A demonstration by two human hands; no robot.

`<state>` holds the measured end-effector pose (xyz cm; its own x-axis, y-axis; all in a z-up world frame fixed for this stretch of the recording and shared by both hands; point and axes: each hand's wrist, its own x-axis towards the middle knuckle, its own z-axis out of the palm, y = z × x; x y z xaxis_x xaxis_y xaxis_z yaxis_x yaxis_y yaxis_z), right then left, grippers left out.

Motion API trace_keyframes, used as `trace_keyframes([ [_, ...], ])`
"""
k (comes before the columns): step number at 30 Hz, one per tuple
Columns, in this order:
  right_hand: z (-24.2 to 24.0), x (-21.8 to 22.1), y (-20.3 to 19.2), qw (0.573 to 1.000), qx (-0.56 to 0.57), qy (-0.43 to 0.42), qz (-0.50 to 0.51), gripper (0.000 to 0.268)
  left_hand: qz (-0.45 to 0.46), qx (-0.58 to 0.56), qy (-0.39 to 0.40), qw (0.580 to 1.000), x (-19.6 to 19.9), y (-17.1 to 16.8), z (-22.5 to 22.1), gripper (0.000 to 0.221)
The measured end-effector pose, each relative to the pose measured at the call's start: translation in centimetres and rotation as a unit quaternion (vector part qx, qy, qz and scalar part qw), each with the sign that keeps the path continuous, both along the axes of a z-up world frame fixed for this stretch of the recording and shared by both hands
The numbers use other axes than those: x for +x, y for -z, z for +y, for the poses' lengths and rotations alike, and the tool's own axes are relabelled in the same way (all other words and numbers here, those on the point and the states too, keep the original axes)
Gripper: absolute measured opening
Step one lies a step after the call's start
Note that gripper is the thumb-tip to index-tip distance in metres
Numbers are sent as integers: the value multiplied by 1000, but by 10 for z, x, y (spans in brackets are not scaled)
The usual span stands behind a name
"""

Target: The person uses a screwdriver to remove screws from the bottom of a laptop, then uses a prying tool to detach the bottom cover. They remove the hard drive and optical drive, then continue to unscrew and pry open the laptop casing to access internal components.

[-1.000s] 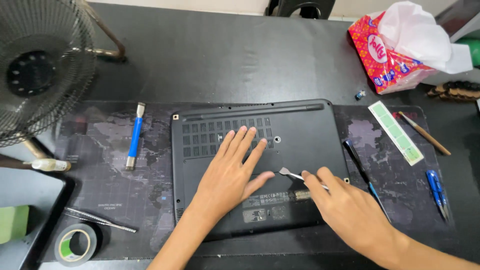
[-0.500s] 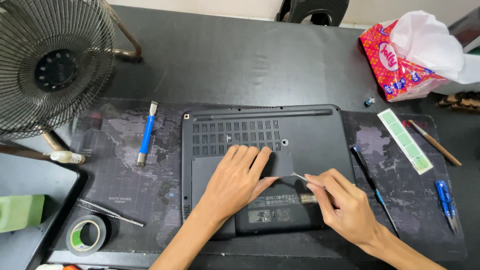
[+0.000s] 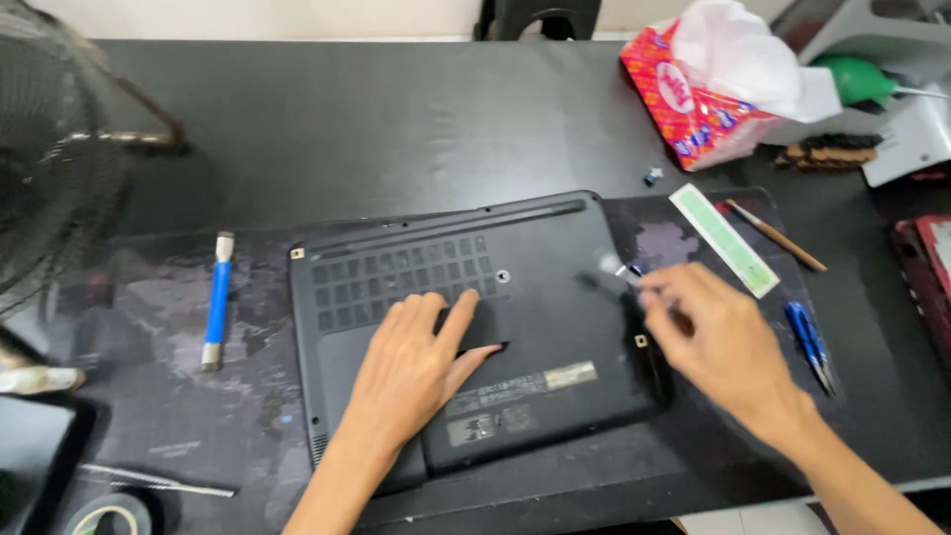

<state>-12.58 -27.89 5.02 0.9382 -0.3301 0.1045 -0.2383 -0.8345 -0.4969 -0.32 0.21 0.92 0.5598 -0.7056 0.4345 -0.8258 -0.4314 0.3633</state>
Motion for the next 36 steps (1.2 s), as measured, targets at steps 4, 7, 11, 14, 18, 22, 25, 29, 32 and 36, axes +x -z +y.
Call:
trace_keyframes([
  [4,-36,-13,10,998,-43,33,-15,19,33,5,-7,999,-1,-10,-1,61],
  [7,-49,-15,20,996,-69,60,13,20,22,5,8,1000,0,-16,1,65],
  [11,-57,-15,30,995,-89,38,13,18,47,23,1,999,-3,-14,5,63],
  [14,-49,-12,21,994,-103,34,13,21,28,27,4,999,-7,-14,7,61],
  [18,-26,-6,4,992,-124,15,-31,33,-61,35,34,997,-15,-22,7,65],
  [22,2,1,-7,994,-62,-59,-73,37,-99,39,34,994,-28,-43,7,63],
  [25,17,15,-13,978,53,-197,-49,54,-58,-40,56,996,-40,-70,10,64],
  [29,45,36,-19,867,292,-402,24,101,32,-228,53,972,-49,-70,17,63],
  [32,70,48,-26,818,387,-415,93,115,37,-356,46,933,-53,-44,13,65],
  [36,82,67,-19,840,368,-366,162,109,11,-478,32,878,-39,-10,8,66],
])
